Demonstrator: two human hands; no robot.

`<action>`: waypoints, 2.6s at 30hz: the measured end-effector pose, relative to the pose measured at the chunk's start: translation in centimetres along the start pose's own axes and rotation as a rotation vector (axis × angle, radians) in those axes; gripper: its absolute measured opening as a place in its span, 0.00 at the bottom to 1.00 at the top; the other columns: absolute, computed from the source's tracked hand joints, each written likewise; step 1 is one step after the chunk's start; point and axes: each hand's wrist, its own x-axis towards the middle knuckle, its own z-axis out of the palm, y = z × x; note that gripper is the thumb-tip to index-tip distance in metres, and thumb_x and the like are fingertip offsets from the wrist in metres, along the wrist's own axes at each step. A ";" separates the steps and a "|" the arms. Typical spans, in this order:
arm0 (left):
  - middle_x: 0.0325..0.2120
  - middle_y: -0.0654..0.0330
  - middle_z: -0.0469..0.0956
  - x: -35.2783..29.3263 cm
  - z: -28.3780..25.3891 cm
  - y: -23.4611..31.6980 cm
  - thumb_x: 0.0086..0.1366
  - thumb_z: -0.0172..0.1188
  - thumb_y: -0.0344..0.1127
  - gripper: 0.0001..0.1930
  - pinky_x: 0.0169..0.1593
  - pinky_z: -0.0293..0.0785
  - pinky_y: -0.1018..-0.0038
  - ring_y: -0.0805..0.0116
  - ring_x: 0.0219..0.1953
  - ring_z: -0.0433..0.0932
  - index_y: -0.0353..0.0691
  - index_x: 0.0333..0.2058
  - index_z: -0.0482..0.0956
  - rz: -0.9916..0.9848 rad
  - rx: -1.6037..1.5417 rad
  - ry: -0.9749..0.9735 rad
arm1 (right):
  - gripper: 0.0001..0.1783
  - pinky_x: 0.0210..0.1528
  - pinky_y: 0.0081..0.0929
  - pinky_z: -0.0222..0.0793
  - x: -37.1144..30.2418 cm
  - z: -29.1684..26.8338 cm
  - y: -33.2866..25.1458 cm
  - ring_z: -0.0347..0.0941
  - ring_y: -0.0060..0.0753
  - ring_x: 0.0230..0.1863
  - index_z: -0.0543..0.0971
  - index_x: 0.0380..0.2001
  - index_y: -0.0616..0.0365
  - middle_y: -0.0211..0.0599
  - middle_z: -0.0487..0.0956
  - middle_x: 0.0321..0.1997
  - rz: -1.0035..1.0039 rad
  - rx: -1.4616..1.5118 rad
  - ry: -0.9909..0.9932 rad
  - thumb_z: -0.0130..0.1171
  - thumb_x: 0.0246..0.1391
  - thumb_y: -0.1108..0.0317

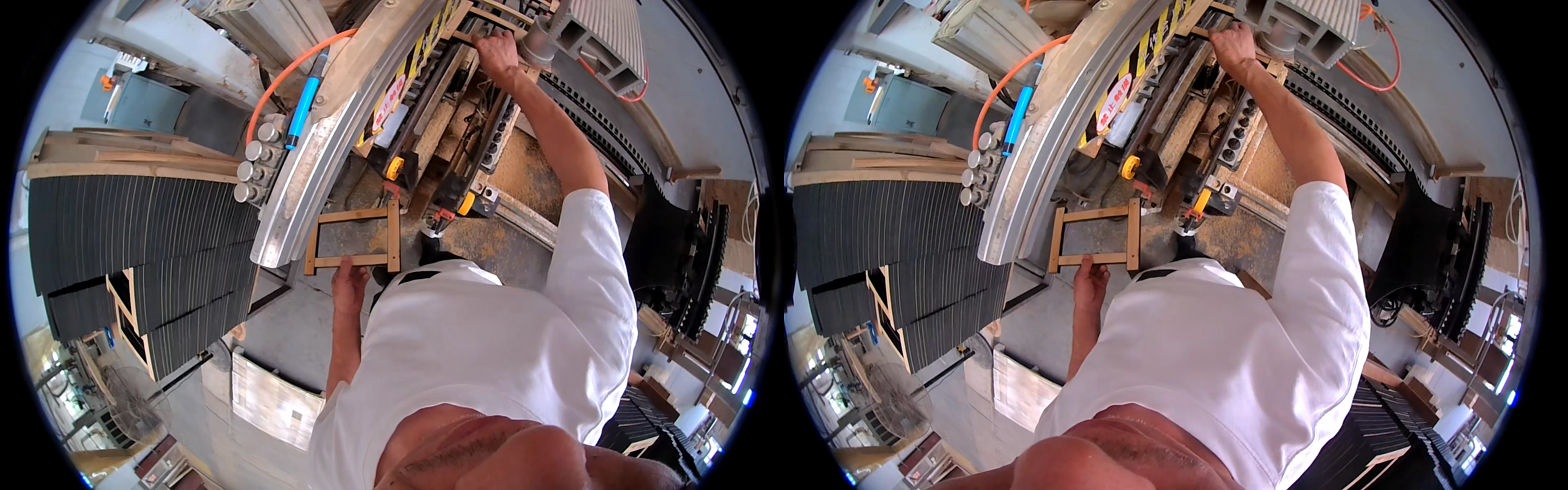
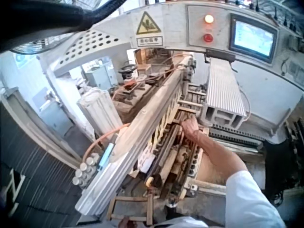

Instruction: The person repeatedly picks up small wooden frames from a machine, places them on a nearby rack, and returns to retrieve the next frame. The cycle continues with consistent pick-and-place handling of identical frames.

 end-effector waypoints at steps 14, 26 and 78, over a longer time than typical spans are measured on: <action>0.27 0.61 0.75 2.1 -0.4 -4.3 0.64 0.59 0.48 0.17 0.34 0.75 0.73 0.70 0.31 0.76 0.38 0.37 0.72 -0.018 -0.034 0.216 | 0.17 0.45 0.44 0.62 2.8 4.8 2.8 0.75 0.45 0.41 0.79 0.43 0.42 0.40 0.81 0.29 0.047 0.046 0.060 0.52 0.50 0.72; 0.28 0.62 0.76 2.2 -0.3 -5.3 0.64 0.58 0.47 0.16 0.36 0.76 0.72 0.70 0.31 0.77 0.39 0.37 0.73 0.001 0.003 0.265 | 0.11 0.47 0.42 0.63 2.7 2.7 2.9 0.76 0.45 0.41 0.78 0.35 0.49 0.44 0.81 0.29 0.027 0.099 0.053 0.48 0.51 0.71; 0.33 0.57 0.80 -24.8 -40.6 45.0 0.67 0.54 0.37 0.16 0.32 0.74 0.75 0.71 0.29 0.77 0.28 0.44 0.77 1.057 0.142 0.627 | 0.19 0.44 0.36 0.73 -35.5 -8.0 -43.6 0.78 0.45 0.40 0.80 0.41 0.58 0.46 0.80 0.36 -0.352 0.950 -0.819 0.67 0.42 0.65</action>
